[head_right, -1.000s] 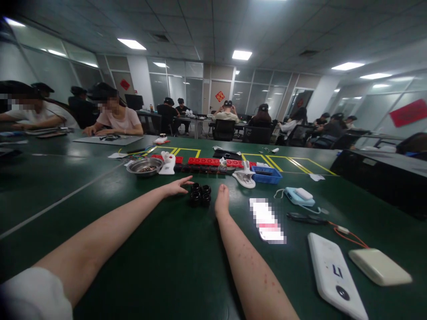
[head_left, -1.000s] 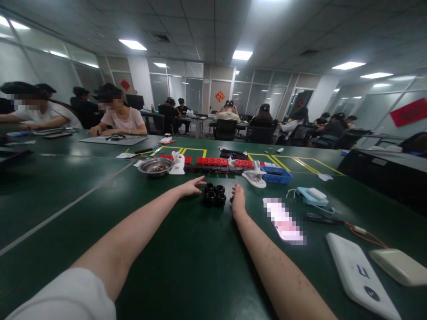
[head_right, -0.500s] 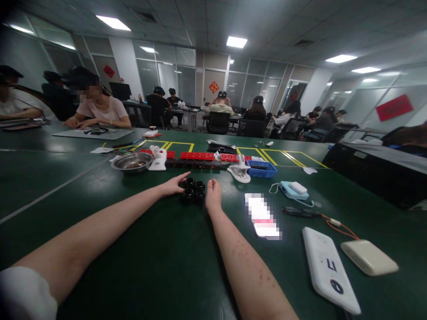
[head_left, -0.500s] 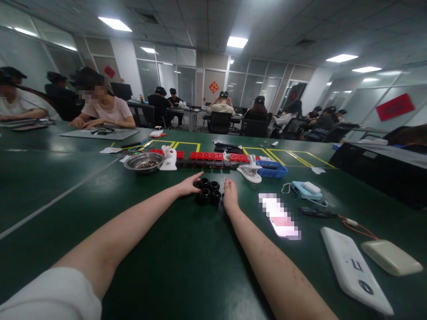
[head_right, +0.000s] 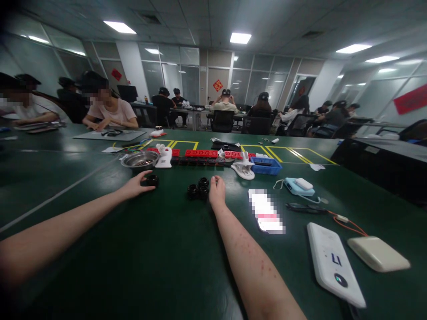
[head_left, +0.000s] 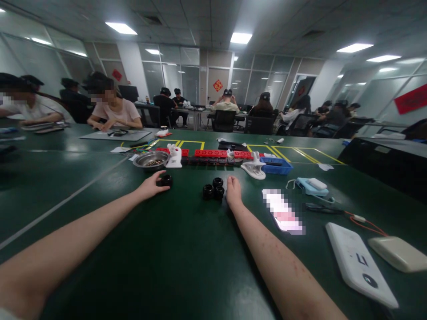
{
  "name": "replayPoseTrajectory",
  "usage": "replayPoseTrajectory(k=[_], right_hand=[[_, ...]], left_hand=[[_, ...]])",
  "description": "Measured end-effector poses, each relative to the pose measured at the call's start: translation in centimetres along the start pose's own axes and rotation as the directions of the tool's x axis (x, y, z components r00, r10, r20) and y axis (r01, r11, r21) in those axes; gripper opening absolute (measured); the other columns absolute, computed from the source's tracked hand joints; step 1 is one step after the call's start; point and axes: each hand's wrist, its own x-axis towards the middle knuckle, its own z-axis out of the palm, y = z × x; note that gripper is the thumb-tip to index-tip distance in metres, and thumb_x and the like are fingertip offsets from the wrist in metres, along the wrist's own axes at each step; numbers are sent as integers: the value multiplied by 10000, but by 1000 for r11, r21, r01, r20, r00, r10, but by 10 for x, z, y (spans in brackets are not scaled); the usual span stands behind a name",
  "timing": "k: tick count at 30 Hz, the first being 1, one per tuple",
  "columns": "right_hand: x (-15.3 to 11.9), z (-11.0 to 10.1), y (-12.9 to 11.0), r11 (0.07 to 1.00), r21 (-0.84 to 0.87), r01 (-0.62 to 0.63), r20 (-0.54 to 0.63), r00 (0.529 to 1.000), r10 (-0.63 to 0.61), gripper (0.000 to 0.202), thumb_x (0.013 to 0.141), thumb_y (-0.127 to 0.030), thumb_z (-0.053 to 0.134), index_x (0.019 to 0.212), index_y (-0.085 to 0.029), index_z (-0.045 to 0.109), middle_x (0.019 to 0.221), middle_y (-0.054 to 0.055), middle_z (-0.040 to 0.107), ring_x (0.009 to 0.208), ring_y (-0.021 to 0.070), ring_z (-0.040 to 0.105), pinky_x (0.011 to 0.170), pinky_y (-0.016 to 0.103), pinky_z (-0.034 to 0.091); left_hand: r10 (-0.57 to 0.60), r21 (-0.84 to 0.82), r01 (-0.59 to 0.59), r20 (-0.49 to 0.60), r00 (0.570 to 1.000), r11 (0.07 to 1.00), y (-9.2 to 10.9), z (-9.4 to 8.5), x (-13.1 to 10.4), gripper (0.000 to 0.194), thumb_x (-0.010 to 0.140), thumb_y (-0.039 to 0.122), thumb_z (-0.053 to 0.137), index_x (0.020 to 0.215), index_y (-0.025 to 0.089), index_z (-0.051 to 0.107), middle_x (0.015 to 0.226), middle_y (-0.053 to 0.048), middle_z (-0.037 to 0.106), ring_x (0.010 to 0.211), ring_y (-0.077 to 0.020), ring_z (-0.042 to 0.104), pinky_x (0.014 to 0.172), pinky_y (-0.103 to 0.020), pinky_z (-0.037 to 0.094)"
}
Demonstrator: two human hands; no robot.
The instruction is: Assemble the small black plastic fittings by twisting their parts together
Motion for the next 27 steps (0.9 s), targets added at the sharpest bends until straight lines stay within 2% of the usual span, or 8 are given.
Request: replayPoseTrajectory(k=[3,5,8,11,15,18,22,27], right_hand=[[-2,-2,-3,1000,2,19,-28,999,-18,388,798,-425,322,958,-131,519,948,120,564,940,225,502,846,361,369],[-5,-5,-9,999,3,36,-66,997,-36,391,806,-407,301,978,-114,495,960,136,544,948,233,485,851,384,361],[-14,-15,-29,995,2,99,-123,988,-98,390,828,-378,255,1041,-108,440,1039,149,486,987,229,448,874,400,336],[-32,-30,-60,977,-2,215,-89,973,-214,361,837,-374,279,1063,-131,418,1075,127,460,1011,207,430,886,363,331],[-69,-57,-98,941,-17,338,122,935,-333,242,810,-370,389,919,-185,500,834,42,547,794,181,519,738,304,409],[-98,-74,-113,851,-243,466,461,827,-322,222,776,-359,483,900,-182,535,796,46,576,761,205,524,717,342,394],[-121,-83,-115,689,-499,525,545,809,-221,453,685,-382,591,1049,-131,493,898,111,592,852,277,510,784,440,354],[-124,-87,-117,744,-337,577,696,685,-216,540,652,-167,542,1171,-186,396,1040,64,570,965,224,496,964,468,228]], left_hand=[[-22,51,20,52,998,999,-3,-16,-45,797,613,441,649,1286,202,295,1262,-122,458,1154,-290,433,956,-414,330],[-6,37,1,123,992,999,11,-12,-77,786,640,422,642,1301,219,268,1235,-114,484,1153,-289,435,961,-429,315],[50,-89,-27,269,962,996,52,8,-119,817,679,360,635,1337,250,163,1148,-89,551,1122,-262,470,958,-434,313],[158,-208,-81,388,908,975,94,39,-141,853,672,303,657,1344,254,134,1081,-64,584,1059,-238,518,946,-415,324],[280,-338,-145,395,875,930,124,78,-140,786,649,242,669,1302,206,231,1012,-53,602,987,-220,553,921,-387,352],[313,-380,-178,331,890,908,133,96,-131,712,625,235,674,1234,179,310,993,-66,604,957,-237,562,850,-371,406],[331,-397,-189,328,885,898,137,101,-125,662,612,151,635,1190,165,313,898,-40,619,848,-210,593,769,-332,441],[330,-405,-187,320,888,895,133,99,-125,610,609,130,630,1151,174,355,928,-44,601,880,-211,577,796,-333,439]])
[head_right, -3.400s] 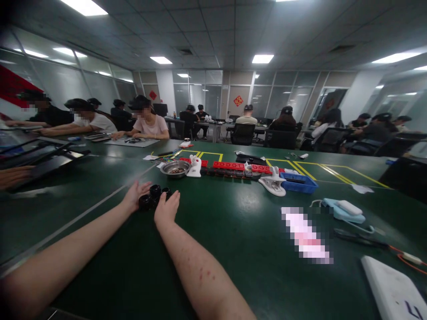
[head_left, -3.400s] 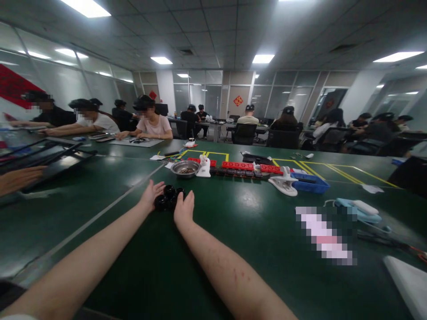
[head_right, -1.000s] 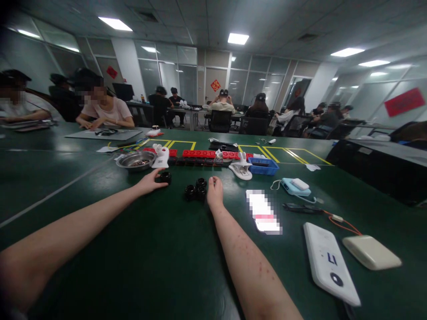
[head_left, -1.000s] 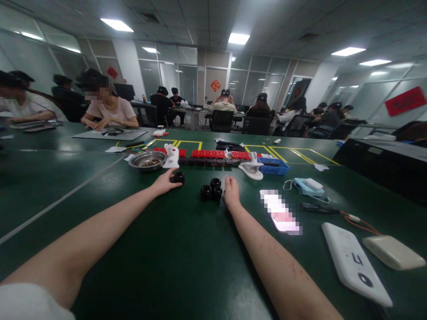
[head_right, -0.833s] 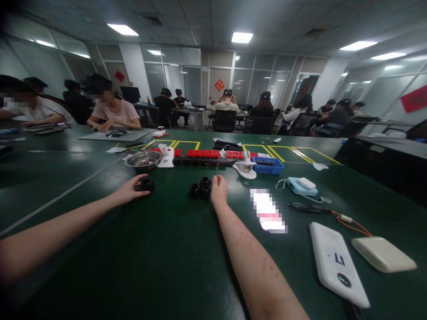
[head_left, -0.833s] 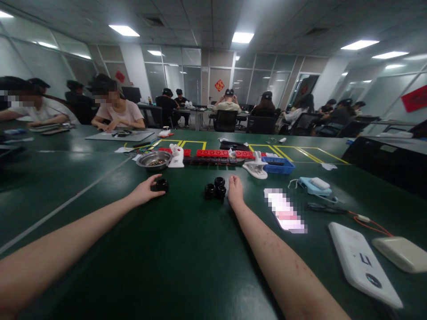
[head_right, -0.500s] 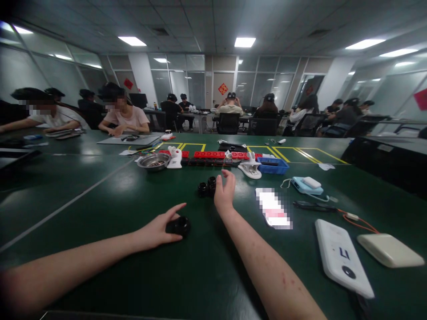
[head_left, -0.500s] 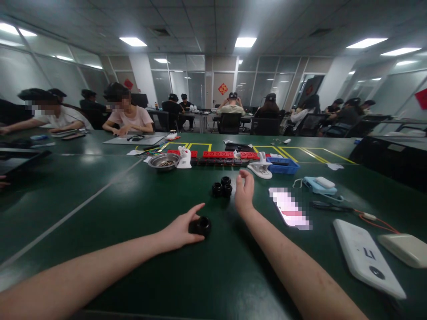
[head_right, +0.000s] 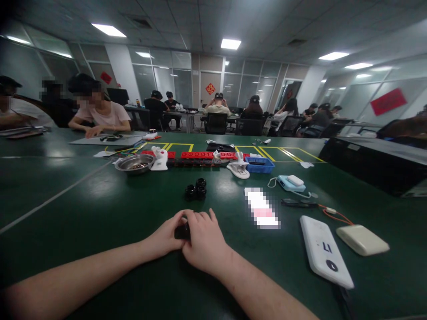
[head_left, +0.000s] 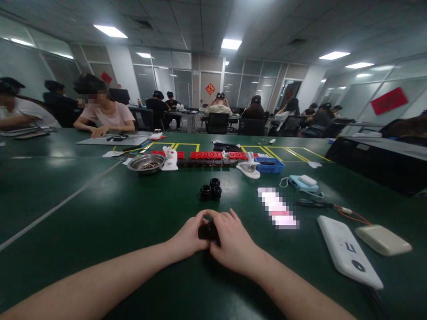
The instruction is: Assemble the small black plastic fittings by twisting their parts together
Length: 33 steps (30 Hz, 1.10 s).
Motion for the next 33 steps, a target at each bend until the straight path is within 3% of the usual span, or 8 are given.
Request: replayPoseTrajectory(k=[5,7,12,19,21,25,30,33], right_hand=[[2,-1,2,993,65,-94,-70,993,99,534,660,-278,595,1148,-145,423,1073,107,531,993,260,470,891,447,345],[2,-1,5,987,116,-114,-55,991,121,475,684,-224,571,1132,-137,437,1035,107,543,956,245,493,842,408,399],[-2,-2,9,940,341,7,14,1000,-13,606,645,-53,490,1220,-186,351,1186,82,477,1084,191,449,928,346,366],[5,6,15,955,258,-146,-74,983,171,474,657,-287,641,1084,-174,469,1008,91,549,952,247,511,827,410,413],[5,5,15,947,307,-91,-35,994,107,431,678,-183,593,1088,-185,462,1002,71,558,951,218,518,834,377,415],[2,1,15,899,437,22,34,999,-41,602,645,-77,537,1206,-203,358,1144,73,508,1046,196,478,896,354,383],[6,4,17,955,278,-106,-109,984,141,483,651,-287,639,1079,-146,465,995,95,543,943,243,500,821,406,403],[8,5,19,939,310,-147,-59,983,173,489,651,-268,646,1085,-159,450,920,72,558,860,226,535,757,385,432]], left_hand=[[-20,55,19,16,1000,998,-4,0,0,687,623,216,665,1218,190,322,1003,-68,581,974,-244,541,868,-392,403],[-24,69,22,30,999,997,-4,-1,-1,706,637,228,657,1244,200,299,1034,-73,573,1001,-249,528,887,-403,387],[20,109,-24,33,999,994,-4,-3,-2,611,661,266,643,1199,188,364,1042,-78,572,973,-251,535,853,-389,404],[87,195,-106,102,991,975,-1,-7,-2,693,709,261,599,1296,218,231,938,-32,613,896,-222,569,827,-366,415],[103,170,-119,99,990,978,-2,-8,-2,661,707,258,607,1273,216,269,984,-39,601,907,-215,569,824,-349,420],[119,113,-128,80,990,985,-4,-9,-2,621,670,232,641,1216,200,347,1124,-68,539,1009,-220,525,855,-327,405],[77,113,-87,95,993,990,-2,-8,-2,827,699,205,611,1345,213,96,876,2,608,795,-169,589,756,-299,430],[52,143,-65,92,994,988,-1,-8,-2,840,704,222,608,1352,233,73,841,23,608,776,-164,592,756,-301,430]])
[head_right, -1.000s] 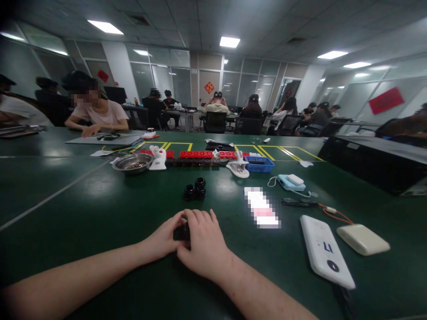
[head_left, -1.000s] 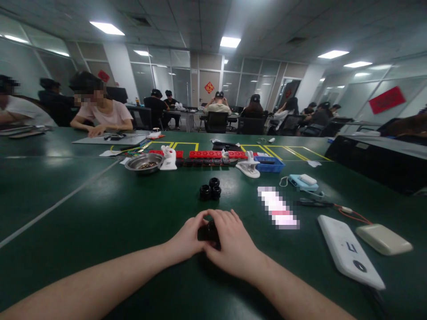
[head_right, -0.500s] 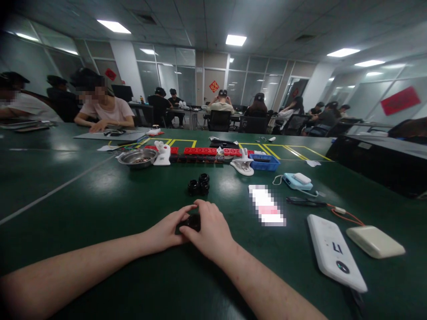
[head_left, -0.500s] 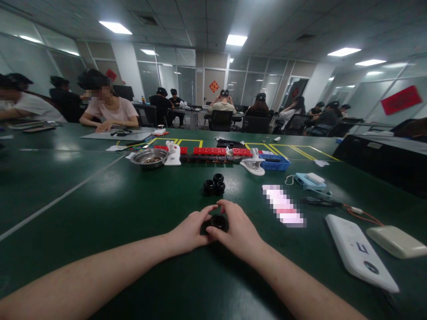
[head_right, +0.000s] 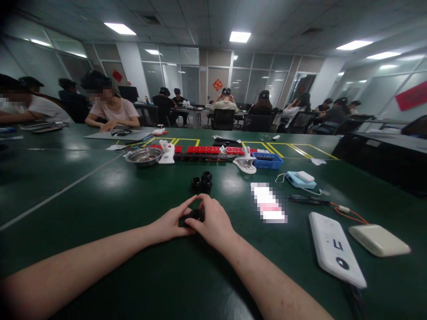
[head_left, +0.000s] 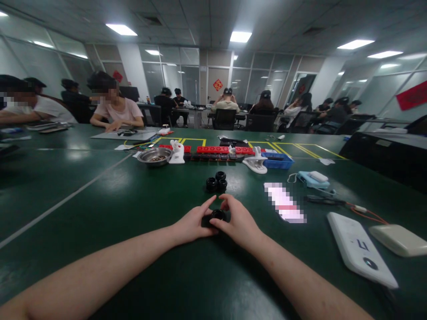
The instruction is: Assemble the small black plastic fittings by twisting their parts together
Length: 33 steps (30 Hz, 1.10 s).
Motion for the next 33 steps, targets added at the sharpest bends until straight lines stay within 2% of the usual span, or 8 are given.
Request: replayPoseTrajectory(k=[5,8,12,15,20,24,28,33], right_hand=[[-3,-8,-1,962,262,81,193,972,-135,614,655,-35,506,1213,-218,326,1111,67,538,1031,194,501,893,372,374],[-4,-7,-3,980,180,85,133,985,-110,546,663,-136,580,1172,-209,396,1132,83,511,1053,226,472,887,396,369],[-2,1,-2,999,-3,47,1,999,-47,481,613,-306,682,1037,-190,486,935,58,540,881,227,516,769,384,419],[-1,2,0,998,29,60,16,998,-61,434,645,-214,638,1043,-185,466,906,46,538,859,206,521,761,362,424],[-1,-4,1,948,284,145,143,971,-192,545,639,-34,501,1141,-200,370,1097,56,508,1034,177,475,902,347,361],[0,-1,3,995,84,46,20,999,-48,381,685,-243,590,1032,-176,448,954,59,533,915,213,508,796,376,405],[1,4,4,999,-49,-21,-17,1000,20,448,627,-389,661,979,-188,469,818,24,536,763,202,532,660,339,425],[-1,-3,4,983,158,93,167,979,-119,561,665,-114,565,1180,-203,362,1052,63,555,983,203,514,831,351,396]], left_hand=[[13,-23,-13,-26,1000,1000,-4,-1,0,820,669,280,654,1333,218,176,1139,-77,541,1009,-226,537,869,-342,392],[26,-26,-26,-4,1000,999,-4,-1,0,821,683,280,641,1340,221,153,1101,-68,571,1012,-231,538,887,-359,374],[28,6,-28,15,999,1000,0,-2,0,830,708,262,605,1356,228,87,936,-15,627,878,-206,590,828,-345,398],[36,-3,-36,12,999,999,0,-2,0,823,709,251,604,1354,230,93,934,-12,623,857,-192,595,807,-323,414],[38,-4,-38,-39,999,999,-2,-2,-1,824,665,281,661,1334,224,184,1115,-64,560,1003,-224,538,865,-333,390],[12,22,-12,-1,1000,1000,0,-1,-1,879,699,268,626,1363,212,52,916,-16,624,866,-204,585,805,-331,413],[4,13,-4,6,1000,1000,1,-1,-1,873,704,243,613,1361,230,39,898,7,617,846,-185,591,812,-322,412],[20,-10,-20,-9,1000,1000,-2,-1,0,839,689,252,627,1352,217,114,1111,-64,566,994,-219,547,878,-348,383]])
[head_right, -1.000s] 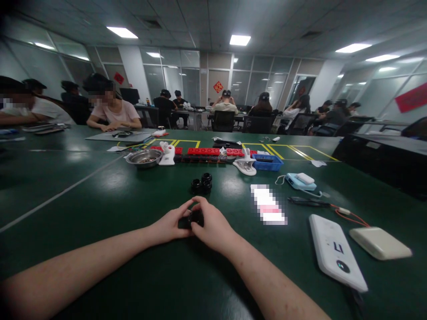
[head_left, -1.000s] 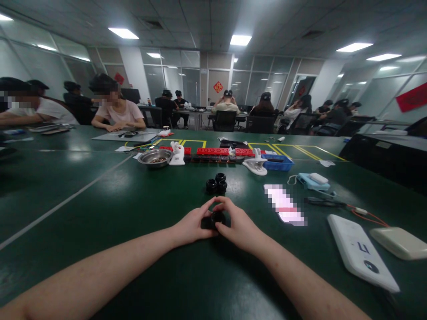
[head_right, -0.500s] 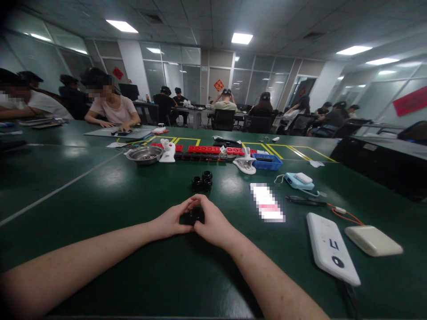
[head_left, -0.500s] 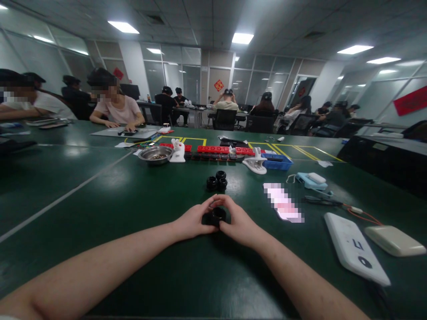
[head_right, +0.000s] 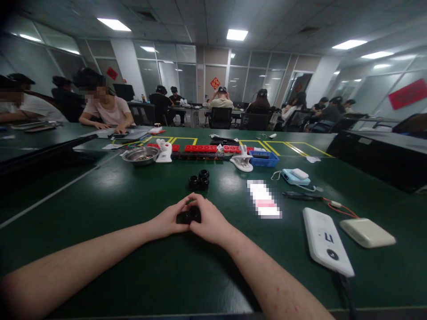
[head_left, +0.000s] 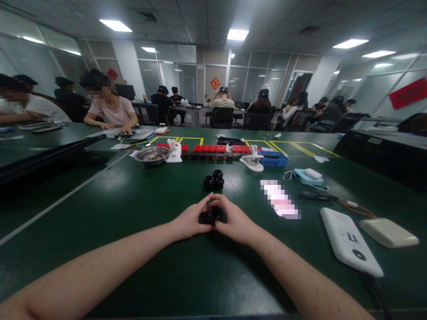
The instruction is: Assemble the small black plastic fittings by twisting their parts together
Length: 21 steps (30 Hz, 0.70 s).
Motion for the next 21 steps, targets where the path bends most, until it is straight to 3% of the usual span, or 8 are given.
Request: replayPoseTrajectory(k=[2,4,8,11,14,16,21], right_hand=[[-1,-2,-1,998,59,37,43,998,-39,634,655,-81,542,1234,-199,314,1165,83,503,1081,207,459,896,360,361],[-1,0,-1,1000,10,15,-30,999,-15,596,669,-149,574,1219,-187,348,1169,96,489,1082,225,449,904,382,354],[2,7,0,983,-162,-88,-196,979,56,517,636,-349,657,1076,-161,463,956,76,543,894,235,511,779,394,416],[2,9,0,986,-159,-53,-158,987,27,430,654,-241,626,1046,-166,467,901,51,550,843,204,519,753,361,428],[-1,7,-2,995,-69,72,-53,996,-76,515,642,-86,542,1132,-179,411,1043,63,535,966,187,498,851,337,398],[-2,4,-2,994,-65,86,-45,995,-89,565,642,-94,543,1177,-176,381,1137,84,499,1046,203,462,900,355,367],[0,3,-2,977,-190,-95,-200,978,57,455,678,-319,617,1077,-161,465,993,89,548,936,236,506,808,385,405]], left_hand=[[12,4,-12,-13,1000,1000,0,0,0,832,683,267,638,1347,212,140,1152,-78,545,1042,-231,520,901,-358,364],[12,2,-12,2,1000,1000,0,-1,0,837,696,261,626,1354,213,111,1085,-62,586,1013,-226,537,895,-363,365],[9,-18,-9,26,1000,1000,4,-1,0,859,711,228,603,1363,218,43,1002,-34,613,936,-208,573,869,-361,383],[10,-23,-10,17,1000,1000,4,-1,0,853,706,210,602,1363,222,58,1057,-53,592,987,-213,551,898,-371,366],[25,-24,-26,-15,1000,999,2,0,0,840,684,228,631,1354,222,125,1233,-99,474,1085,-234,487,929,-376,348],[33,-18,-33,-12,999,999,0,0,0,843,682,244,637,1352,219,128,1230,-100,475,1063,-235,501,910,-375,366],[22,11,-22,31,999,1000,-1,1,0,852,721,230,601,1359,236,36,1026,-26,604,960,-202,559,890,-368,371]])
